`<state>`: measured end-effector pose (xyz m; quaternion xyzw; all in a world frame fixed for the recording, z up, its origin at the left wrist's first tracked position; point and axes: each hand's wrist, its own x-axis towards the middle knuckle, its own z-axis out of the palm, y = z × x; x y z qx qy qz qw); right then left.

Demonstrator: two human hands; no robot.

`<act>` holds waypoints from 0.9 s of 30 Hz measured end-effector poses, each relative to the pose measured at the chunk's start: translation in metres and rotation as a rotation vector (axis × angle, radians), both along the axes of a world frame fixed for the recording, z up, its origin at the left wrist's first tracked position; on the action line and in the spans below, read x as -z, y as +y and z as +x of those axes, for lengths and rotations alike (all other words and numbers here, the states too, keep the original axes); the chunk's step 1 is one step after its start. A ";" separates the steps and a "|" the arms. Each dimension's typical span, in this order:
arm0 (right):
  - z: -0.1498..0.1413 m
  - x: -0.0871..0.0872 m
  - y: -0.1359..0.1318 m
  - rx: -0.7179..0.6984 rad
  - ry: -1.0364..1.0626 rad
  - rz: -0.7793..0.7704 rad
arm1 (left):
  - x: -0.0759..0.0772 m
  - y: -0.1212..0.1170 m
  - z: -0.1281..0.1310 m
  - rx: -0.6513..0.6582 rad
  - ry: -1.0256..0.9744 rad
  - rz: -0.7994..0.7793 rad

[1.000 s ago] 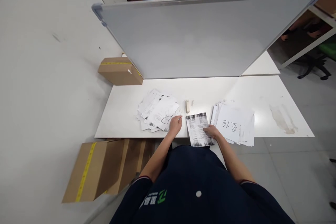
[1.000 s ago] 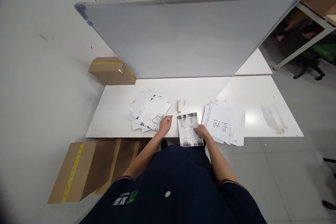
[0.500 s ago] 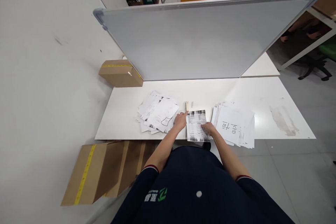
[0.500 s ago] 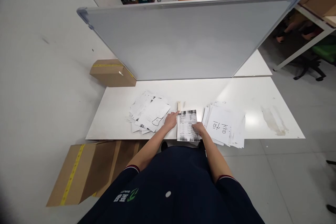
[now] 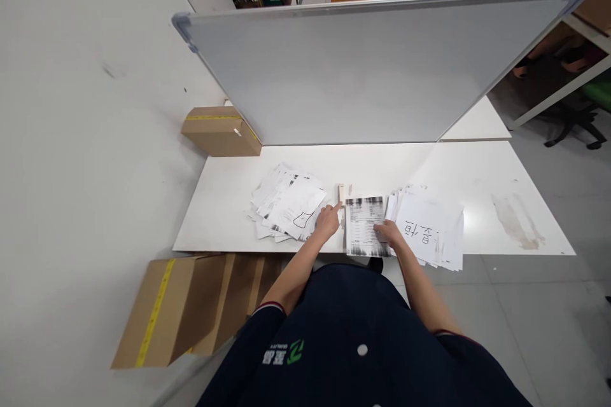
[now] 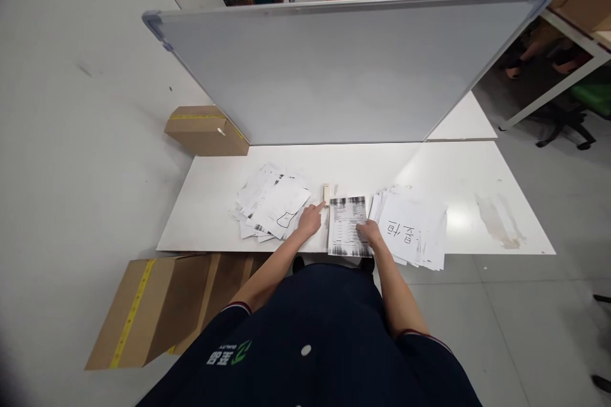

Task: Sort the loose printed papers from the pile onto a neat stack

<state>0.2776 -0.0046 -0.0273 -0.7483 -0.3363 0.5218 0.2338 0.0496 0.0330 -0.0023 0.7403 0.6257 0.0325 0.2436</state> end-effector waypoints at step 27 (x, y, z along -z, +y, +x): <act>-0.107 -0.066 -0.002 -0.334 0.338 0.133 | -0.036 -0.054 -0.073 -0.213 0.054 0.332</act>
